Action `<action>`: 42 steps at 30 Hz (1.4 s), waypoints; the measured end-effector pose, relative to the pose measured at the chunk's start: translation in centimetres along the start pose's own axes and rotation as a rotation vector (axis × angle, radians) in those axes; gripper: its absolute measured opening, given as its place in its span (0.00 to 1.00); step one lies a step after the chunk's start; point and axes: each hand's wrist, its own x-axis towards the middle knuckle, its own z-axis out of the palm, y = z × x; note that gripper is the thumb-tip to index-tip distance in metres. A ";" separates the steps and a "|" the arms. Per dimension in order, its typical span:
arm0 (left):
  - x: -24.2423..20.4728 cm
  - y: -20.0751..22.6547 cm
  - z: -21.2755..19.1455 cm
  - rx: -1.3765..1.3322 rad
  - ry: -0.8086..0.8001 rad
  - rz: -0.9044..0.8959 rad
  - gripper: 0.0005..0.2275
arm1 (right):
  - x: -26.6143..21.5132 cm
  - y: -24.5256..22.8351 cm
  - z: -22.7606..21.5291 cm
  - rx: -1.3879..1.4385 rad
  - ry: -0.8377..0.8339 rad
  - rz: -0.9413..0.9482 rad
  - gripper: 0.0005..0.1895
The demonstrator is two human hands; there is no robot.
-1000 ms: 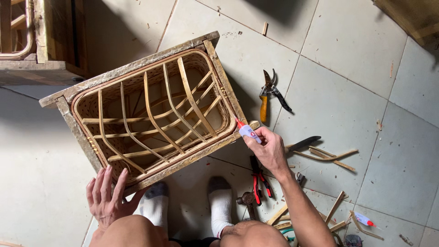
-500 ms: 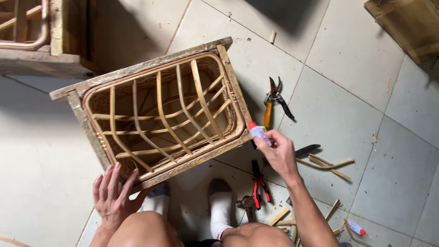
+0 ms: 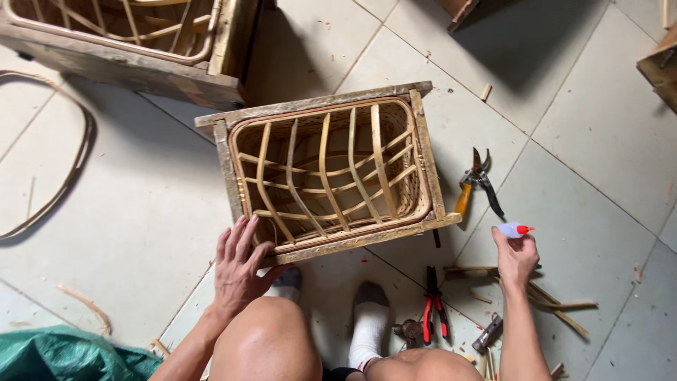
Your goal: The person applies glue to the rim of a rectangular woven basket frame and inserts a thin wooden strip along the edge, pressing it into place. They then use a hammer to tap the strip and adjust the basket's position on the floor.
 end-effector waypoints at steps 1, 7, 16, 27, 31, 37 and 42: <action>0.2 0.0 0.0 -0.008 0.002 -0.001 0.23 | 1.0 1.7 0.3 -0.133 0.021 -0.004 0.21; 0.0 0.2 -0.2 0.032 -0.060 -0.013 0.21 | 2.3 6.3 2.6 -0.403 0.080 -0.049 0.31; -3.3 -0.4 -3.8 0.096 -0.097 -0.059 0.24 | -0.6 5.9 1.8 -0.159 0.014 -0.068 0.41; -0.5 -6.6 -3.7 -0.613 -0.140 -0.833 0.47 | -12.1 -8.2 6.0 0.009 -0.651 -0.039 0.48; -0.4 -8.5 -2.0 -1.073 -0.278 -1.090 0.53 | -11.2 -11.3 7.1 -0.471 -0.560 -0.058 0.45; -4.0 -11.4 -0.1 -1.083 -0.130 -1.165 0.45 | -12.9 -11.8 7.8 -0.295 -0.576 0.000 0.40; -9.6 -18.7 -4.6 -1.158 -0.094 -1.246 0.40 | -17.7 -14.2 11.7 -0.195 -0.811 0.076 0.44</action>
